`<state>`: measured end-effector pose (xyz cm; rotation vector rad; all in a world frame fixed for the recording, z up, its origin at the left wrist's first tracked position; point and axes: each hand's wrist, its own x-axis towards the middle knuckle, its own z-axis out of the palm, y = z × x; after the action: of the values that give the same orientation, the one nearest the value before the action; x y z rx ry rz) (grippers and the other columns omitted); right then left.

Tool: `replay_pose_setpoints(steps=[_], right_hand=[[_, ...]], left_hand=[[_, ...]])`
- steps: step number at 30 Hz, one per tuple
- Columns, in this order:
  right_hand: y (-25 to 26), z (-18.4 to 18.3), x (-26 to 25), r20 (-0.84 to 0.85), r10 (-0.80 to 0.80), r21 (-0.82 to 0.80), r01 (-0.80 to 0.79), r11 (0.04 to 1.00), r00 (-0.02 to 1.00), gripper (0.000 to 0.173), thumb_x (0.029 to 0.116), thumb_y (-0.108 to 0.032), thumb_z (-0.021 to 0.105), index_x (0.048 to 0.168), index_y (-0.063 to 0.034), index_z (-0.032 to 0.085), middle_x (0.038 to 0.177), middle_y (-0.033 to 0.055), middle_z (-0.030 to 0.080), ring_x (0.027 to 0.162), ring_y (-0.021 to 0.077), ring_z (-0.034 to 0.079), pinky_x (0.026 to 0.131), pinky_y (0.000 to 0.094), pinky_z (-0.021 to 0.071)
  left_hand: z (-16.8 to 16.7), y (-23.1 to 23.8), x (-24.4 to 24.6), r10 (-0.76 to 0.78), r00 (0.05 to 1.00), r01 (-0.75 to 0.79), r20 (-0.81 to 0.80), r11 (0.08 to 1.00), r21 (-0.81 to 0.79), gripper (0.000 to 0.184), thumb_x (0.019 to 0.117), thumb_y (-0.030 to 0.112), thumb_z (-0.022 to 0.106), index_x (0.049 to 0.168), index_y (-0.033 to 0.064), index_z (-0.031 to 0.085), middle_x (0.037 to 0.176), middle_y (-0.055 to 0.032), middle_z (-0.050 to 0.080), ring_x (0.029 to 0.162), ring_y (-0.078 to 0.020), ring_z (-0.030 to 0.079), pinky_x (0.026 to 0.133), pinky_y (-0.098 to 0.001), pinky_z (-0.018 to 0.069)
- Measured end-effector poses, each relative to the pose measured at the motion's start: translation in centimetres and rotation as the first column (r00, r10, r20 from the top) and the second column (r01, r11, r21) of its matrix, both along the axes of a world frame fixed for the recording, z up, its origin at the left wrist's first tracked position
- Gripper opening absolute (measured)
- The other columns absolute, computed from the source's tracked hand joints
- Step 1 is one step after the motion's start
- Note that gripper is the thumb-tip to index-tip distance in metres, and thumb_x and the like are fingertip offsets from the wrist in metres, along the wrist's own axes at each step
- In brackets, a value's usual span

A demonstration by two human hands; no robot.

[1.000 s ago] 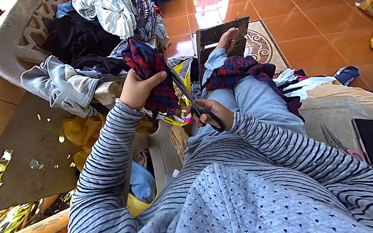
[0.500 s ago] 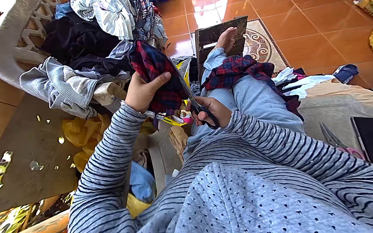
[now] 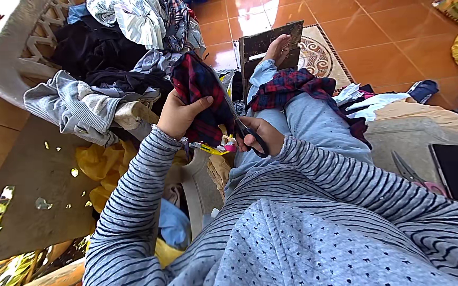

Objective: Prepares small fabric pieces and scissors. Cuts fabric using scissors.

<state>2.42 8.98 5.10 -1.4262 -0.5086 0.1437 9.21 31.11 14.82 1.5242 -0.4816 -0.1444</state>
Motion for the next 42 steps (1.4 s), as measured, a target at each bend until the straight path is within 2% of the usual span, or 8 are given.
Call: replay_pose_setpoints(steps=[5,11,15,18,22,27,32,42], right_hand=[[-0.2,0.0,-0.4,-0.083,-0.010,-0.029,0.008,1.000,0.996,0.074,0.0736,-0.073,0.077,0.111,-0.0111,0.063,0.069,-0.0097,0.063,0.054,0.0028,0.061,0.052,0.0213,0.0559],[-0.4,0.4,-0.2,-0.072,-0.002,-0.024,0.000,1.000,0.997,0.076,0.0728,-0.075,0.077,0.112,-0.0110,0.064,0.074,-0.0102,0.063,0.061,0.0020,0.062,0.057,0.0201,0.0555],[-0.5,0.1,0.1,-0.040,0.002,0.022,-0.001,1.000,0.999,0.070,0.0760,-0.071,0.077,0.111,-0.0119,0.064,0.069,-0.0099,0.062,0.058,0.0033,0.062,0.056,0.0224,0.0569],[-0.5,0.2,0.0,-0.069,-0.011,0.010,0.011,1.000,0.998,0.067,0.0743,-0.070,0.079,0.109,-0.0148,0.064,0.069,-0.0112,0.062,0.057,0.0020,0.061,0.055,0.0213,0.0565],[-0.8,-0.3,-0.1,-0.080,-0.004,0.004,0.004,1.000,0.997,0.063,0.0750,-0.068,0.080,0.105,-0.0144,0.066,0.067,-0.0099,0.062,0.054,0.0028,0.060,0.052,0.0216,0.0561],[-1.3,0.1,-0.2,-0.087,0.039,-0.041,-0.043,0.998,0.995,0.067,0.0751,-0.071,0.077,0.106,-0.0131,0.065,0.069,-0.0097,0.062,0.056,0.0023,0.061,0.054,0.0210,0.0553],[-1.5,-0.3,0.2,0.002,0.111,-0.002,-0.111,0.994,0.994,0.065,0.0801,-0.068,0.076,0.111,-0.0122,0.064,0.074,-0.0106,0.061,0.065,0.0013,0.061,0.062,0.0204,0.0551],[-1.5,0.3,0.3,-0.004,0.076,-0.030,-0.076,0.997,0.997,0.070,0.0778,-0.073,0.073,0.111,-0.0123,0.064,0.071,-0.0106,0.060,0.062,0.0022,0.061,0.060,0.0216,0.0569]], left_hand=[[0.3,0.2,0.4,0.075,0.997,-0.076,-0.012,0.995,-0.060,0.011,0.0979,0.005,0.064,0.109,0.0056,0.063,0.092,-0.0018,0.076,0.085,-0.0126,0.074,0.083,-0.0340,0.0634],[0.1,0.2,0.3,-0.012,0.999,0.012,-0.046,1.000,-0.005,0.018,0.0940,-0.002,0.066,0.110,0.0038,0.063,0.093,-0.0024,0.076,0.086,-0.0116,0.074,0.083,-0.0323,0.0632],[-0.1,0.1,0.1,-0.077,0.996,0.078,-0.054,0.997,0.018,0.021,0.0924,-0.004,0.066,0.111,0.0039,0.063,0.094,-0.0020,0.076,0.087,-0.0108,0.074,0.084,-0.0314,0.0629],[-0.1,0.1,0.1,-0.084,0.996,0.084,-0.038,0.996,0.011,0.015,0.0964,0.001,0.063,0.110,0.0056,0.064,0.093,-0.0001,0.076,0.086,-0.0099,0.074,0.084,-0.0312,0.0629],[0.2,0.2,0.6,0.032,0.997,-0.037,-0.071,0.998,-0.059,0.014,0.1064,0.015,0.053,0.111,0.0073,0.064,0.092,-0.0007,0.075,0.085,-0.0108,0.073,0.083,-0.0327,0.0624],[0.4,0.6,1.2,0.117,0.988,-0.124,-0.098,0.990,-0.071,0.023,0.1089,0.018,0.047,0.103,0.0085,0.068,0.088,-0.0002,0.075,0.084,-0.0096,0.072,0.081,-0.0316,0.0615],[0.2,0.6,1.1,0.106,0.993,-0.107,-0.044,0.994,-0.015,0.020,0.1079,0.017,0.050,0.101,0.0099,0.067,0.084,0.0027,0.073,0.078,-0.0061,0.071,0.077,-0.0276,0.0612],[0.1,0.6,1.0,0.068,0.998,-0.068,-0.008,0.996,0.054,0.017,0.1053,0.015,0.056,0.093,0.0104,0.068,0.078,0.0038,0.072,0.072,-0.0043,0.070,0.071,-0.0251,0.0604]])
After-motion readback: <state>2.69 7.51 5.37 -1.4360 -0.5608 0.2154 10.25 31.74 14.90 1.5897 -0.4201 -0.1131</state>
